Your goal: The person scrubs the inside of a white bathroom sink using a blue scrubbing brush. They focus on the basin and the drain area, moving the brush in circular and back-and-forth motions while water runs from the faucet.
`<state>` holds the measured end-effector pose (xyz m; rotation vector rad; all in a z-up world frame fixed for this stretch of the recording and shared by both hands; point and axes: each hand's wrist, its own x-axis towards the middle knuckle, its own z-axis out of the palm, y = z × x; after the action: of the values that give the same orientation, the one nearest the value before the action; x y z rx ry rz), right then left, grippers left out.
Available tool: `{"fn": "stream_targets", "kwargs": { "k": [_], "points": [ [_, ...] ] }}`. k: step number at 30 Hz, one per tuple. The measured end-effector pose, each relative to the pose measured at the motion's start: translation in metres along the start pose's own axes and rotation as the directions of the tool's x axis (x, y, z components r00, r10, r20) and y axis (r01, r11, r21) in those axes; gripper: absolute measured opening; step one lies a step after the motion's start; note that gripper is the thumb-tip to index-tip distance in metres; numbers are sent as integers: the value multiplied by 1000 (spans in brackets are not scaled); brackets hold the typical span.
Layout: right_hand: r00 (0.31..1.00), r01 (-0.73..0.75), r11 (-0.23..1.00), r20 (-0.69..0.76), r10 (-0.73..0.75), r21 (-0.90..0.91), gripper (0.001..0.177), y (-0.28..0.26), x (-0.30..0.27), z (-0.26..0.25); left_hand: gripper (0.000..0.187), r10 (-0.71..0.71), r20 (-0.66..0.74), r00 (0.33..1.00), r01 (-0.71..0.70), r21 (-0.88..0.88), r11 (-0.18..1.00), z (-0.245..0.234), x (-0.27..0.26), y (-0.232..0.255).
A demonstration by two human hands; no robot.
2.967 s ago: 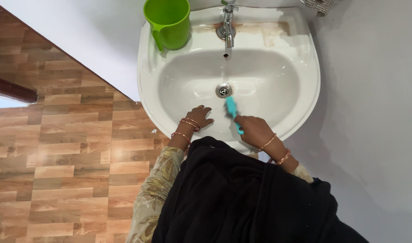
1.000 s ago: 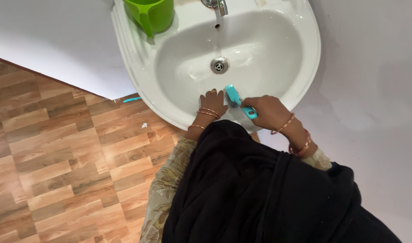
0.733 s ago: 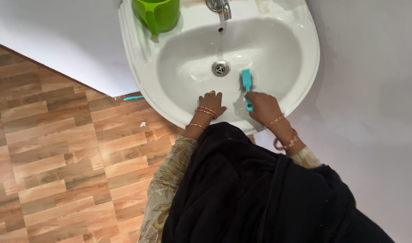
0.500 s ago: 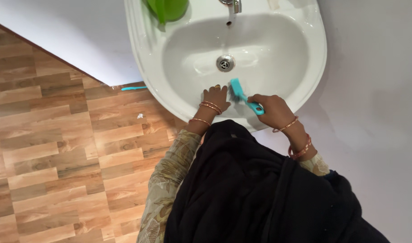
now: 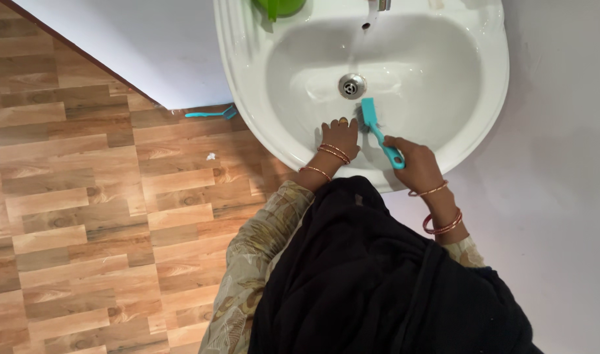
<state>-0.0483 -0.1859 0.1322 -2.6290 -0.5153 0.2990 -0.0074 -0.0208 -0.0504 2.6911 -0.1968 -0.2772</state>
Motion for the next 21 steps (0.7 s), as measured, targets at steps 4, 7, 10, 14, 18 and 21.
{"fn": "stream_targets", "kwargs": {
  "k": [4,7,10,14,18,21],
  "points": [
    [996,94,995,-10,-94,37,47,-1,3,4,77,-22,-31,999,23,23,999,0,1,2],
    [998,-6,1000,57,5,20,46,3,11,2,77,-37,-27,999,38,16,999,3,4,3],
    [999,38,998,-36,-40,-43,48,5,18,3,80,-42,-6,999,42,24,999,3,2,3],
    [998,34,993,49,-28,-109,49,-5,8,-7,84,-59,33,998,58,38,998,1,9,3],
    [988,-47,999,145,50,-24,46,-8,1,-8,69,-53,-27,998,54,55,997,12,9,6],
    [993,105,991,-38,-108,-88,47,3,21,6,80,-63,31,998,61,59,996,8,9,5]
  ]
}}
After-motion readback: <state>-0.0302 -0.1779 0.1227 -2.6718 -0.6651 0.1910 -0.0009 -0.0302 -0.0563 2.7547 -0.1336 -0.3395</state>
